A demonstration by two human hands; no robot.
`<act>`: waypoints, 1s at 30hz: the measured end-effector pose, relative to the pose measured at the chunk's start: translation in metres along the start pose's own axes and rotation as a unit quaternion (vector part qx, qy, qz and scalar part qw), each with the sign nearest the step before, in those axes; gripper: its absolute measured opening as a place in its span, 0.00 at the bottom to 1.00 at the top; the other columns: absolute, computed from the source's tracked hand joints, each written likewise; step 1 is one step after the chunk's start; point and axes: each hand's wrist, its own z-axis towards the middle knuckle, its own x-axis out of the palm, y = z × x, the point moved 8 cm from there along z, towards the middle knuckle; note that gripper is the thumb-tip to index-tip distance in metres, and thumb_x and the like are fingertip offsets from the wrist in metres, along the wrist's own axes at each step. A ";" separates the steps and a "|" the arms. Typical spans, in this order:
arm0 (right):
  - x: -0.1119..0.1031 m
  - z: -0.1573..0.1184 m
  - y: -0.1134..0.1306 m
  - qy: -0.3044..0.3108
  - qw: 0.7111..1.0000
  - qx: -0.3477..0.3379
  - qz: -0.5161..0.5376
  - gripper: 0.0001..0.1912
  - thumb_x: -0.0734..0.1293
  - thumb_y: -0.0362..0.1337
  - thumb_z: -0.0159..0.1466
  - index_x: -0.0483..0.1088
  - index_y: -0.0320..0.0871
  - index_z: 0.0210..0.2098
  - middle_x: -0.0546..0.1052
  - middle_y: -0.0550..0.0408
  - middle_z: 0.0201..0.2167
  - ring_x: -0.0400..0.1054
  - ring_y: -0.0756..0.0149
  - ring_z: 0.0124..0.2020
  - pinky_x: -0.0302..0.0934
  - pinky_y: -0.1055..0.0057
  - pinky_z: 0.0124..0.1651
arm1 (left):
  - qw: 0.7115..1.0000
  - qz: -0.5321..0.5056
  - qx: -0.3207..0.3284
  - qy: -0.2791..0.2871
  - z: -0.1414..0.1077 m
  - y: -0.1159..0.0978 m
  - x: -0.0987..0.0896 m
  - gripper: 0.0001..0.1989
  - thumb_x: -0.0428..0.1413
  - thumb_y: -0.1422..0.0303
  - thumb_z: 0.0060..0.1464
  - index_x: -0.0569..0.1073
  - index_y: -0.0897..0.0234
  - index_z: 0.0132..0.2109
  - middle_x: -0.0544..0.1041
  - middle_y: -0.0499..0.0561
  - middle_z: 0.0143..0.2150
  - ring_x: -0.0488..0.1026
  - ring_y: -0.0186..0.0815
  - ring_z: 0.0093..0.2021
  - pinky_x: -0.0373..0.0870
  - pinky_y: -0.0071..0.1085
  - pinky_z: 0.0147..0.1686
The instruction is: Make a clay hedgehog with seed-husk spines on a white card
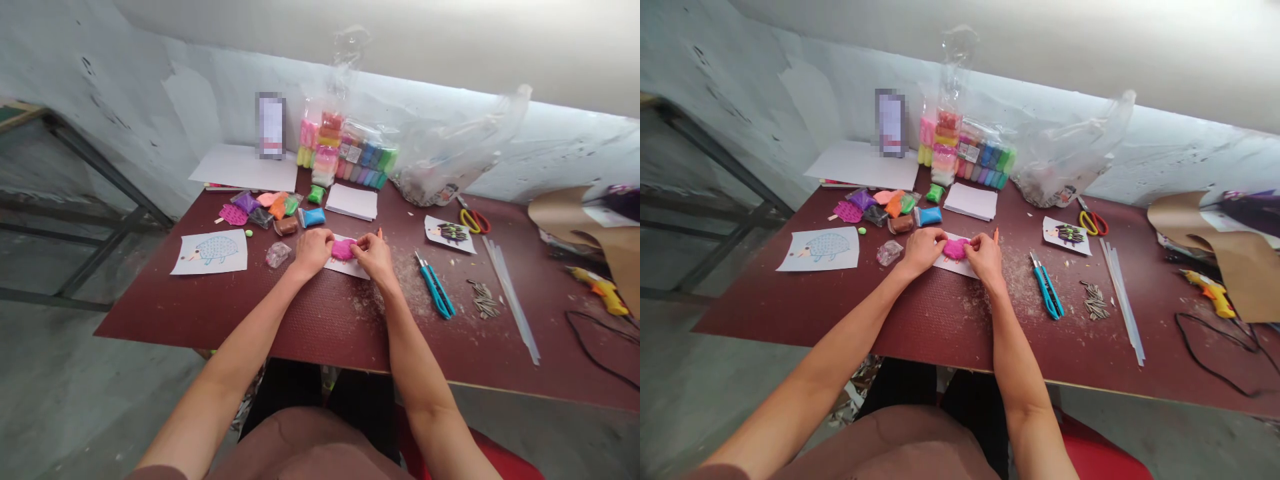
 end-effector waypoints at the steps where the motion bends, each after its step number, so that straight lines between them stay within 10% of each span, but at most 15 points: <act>1: 0.000 0.000 0.001 -0.002 1.000 -0.002 -0.007 0.05 0.69 0.37 0.60 0.69 0.47 0.29 0.80 0.56 0.28 0.74 0.61 0.34 0.66 0.64 0.46 | 1.000 0.009 0.003 0.001 0.000 -0.001 0.000 0.12 0.56 0.72 0.62 0.86 0.60 0.45 0.86 0.59 0.46 0.82 0.49 0.48 0.74 0.36 0.47; 30: 0.002 -0.002 -0.001 0.015 0.998 0.012 -0.068 0.04 0.72 0.36 0.60 0.72 0.48 0.32 0.81 0.57 0.30 0.75 0.58 0.40 0.64 0.65 0.45 | 0.998 0.044 0.049 -0.002 0.000 -0.004 0.000 0.14 0.54 0.72 0.66 0.84 0.63 0.49 0.82 0.58 0.52 0.78 0.45 0.54 0.73 0.35 0.53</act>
